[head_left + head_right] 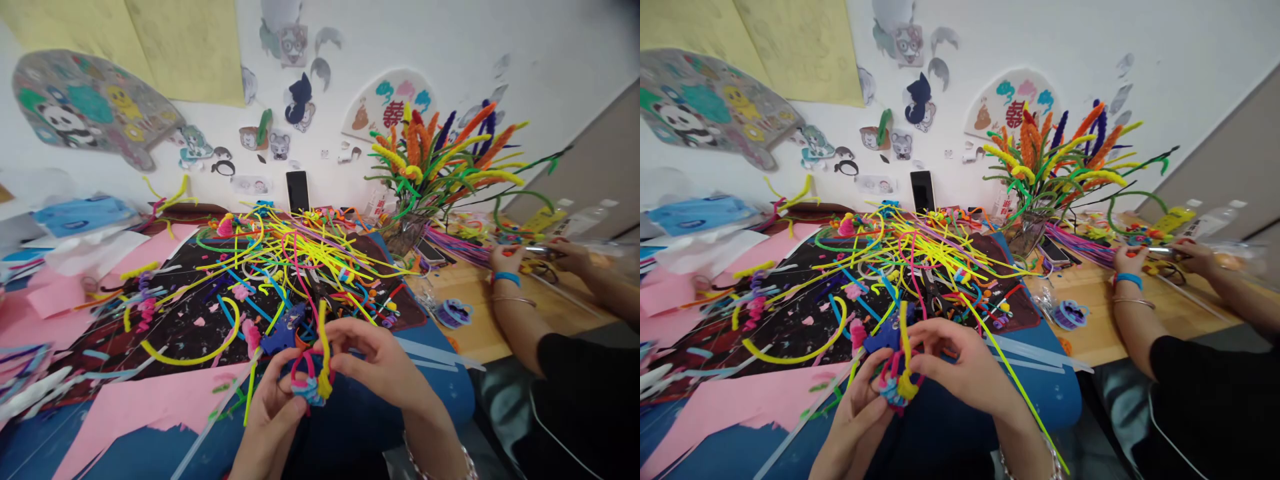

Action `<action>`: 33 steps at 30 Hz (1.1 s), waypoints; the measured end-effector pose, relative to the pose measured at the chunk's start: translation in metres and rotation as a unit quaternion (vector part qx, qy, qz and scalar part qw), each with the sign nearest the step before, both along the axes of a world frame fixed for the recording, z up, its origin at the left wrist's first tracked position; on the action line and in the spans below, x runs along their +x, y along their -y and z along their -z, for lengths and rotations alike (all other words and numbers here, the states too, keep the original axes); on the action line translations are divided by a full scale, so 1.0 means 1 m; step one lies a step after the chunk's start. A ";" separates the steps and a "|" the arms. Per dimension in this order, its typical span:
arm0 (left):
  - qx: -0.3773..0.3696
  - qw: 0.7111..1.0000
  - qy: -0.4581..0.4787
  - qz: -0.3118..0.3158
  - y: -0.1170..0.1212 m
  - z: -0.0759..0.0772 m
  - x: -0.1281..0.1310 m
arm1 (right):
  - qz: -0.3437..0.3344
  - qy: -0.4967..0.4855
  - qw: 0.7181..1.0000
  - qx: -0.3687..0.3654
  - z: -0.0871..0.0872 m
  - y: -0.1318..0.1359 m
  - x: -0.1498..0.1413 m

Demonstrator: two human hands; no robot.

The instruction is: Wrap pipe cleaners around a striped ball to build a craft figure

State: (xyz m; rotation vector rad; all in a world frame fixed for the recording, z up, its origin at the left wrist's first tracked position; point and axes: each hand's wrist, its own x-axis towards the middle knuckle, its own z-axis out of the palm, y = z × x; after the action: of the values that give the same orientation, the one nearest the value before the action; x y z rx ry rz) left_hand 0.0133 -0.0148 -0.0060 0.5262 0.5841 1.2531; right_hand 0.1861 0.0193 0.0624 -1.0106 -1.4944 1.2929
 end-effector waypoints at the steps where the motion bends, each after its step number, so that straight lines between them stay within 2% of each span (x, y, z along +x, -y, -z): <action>1: 0.002 1.000 0.005 -0.012 0.000 -0.001 0.000 | 0.027 -0.004 0.999 0.022 0.001 0.002 0.000; 3: 0.007 0.999 0.019 -0.026 0.001 -0.004 0.000 | 0.058 0.016 0.996 0.067 0.004 0.008 0.000; 8: -0.007 0.999 0.027 -0.022 0.001 -0.011 -0.002 | 0.057 0.143 0.975 0.163 0.007 0.026 -0.008; 13: -0.025 0.999 0.018 -0.021 0.001 -0.007 -0.004 | 0.013 0.197 0.971 0.134 0.012 0.031 -0.015; 18: -0.043 0.998 -0.002 -0.038 -0.003 0.004 -0.005 | 0.005 0.220 0.967 0.129 0.012 0.028 -0.012; 21: -0.033 0.993 -0.058 -0.097 -0.004 0.004 -0.009 | -0.017 0.270 0.951 0.147 0.008 0.029 -0.006; 23: 0.019 0.979 -0.122 -0.164 0.000 -0.002 -0.013 | -0.068 0.316 0.932 0.165 0.004 0.031 -0.001; 25: 0.100 0.951 -0.213 -0.198 0.006 -0.009 -0.020 | -0.117 0.355 0.910 0.181 0.001 0.032 0.001; 27: 0.176 0.916 -0.324 -0.160 0.011 -0.015 -0.027 | -0.131 0.364 0.904 0.183 0.000 0.033 0.002; 29: 0.225 0.880 -0.411 -0.083 0.013 -0.018 -0.033 | -0.119 0.339 0.917 0.173 0.002 0.033 0.002; 30: 0.227 0.867 -0.437 -0.074 0.012 -0.017 -0.036 | -0.110 0.318 0.927 0.167 0.003 0.033 0.002; 33: 0.229 0.856 -0.461 -0.045 0.008 -0.012 -0.042 | -0.078 0.247 0.956 0.142 0.008 0.033 0.001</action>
State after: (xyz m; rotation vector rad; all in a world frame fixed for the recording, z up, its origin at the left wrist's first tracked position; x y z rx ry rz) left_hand -0.0292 -0.0227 0.0064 1.5615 1.1188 1.1784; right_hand 0.1868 -0.0142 0.0541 -1.0879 -2.1081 0.9244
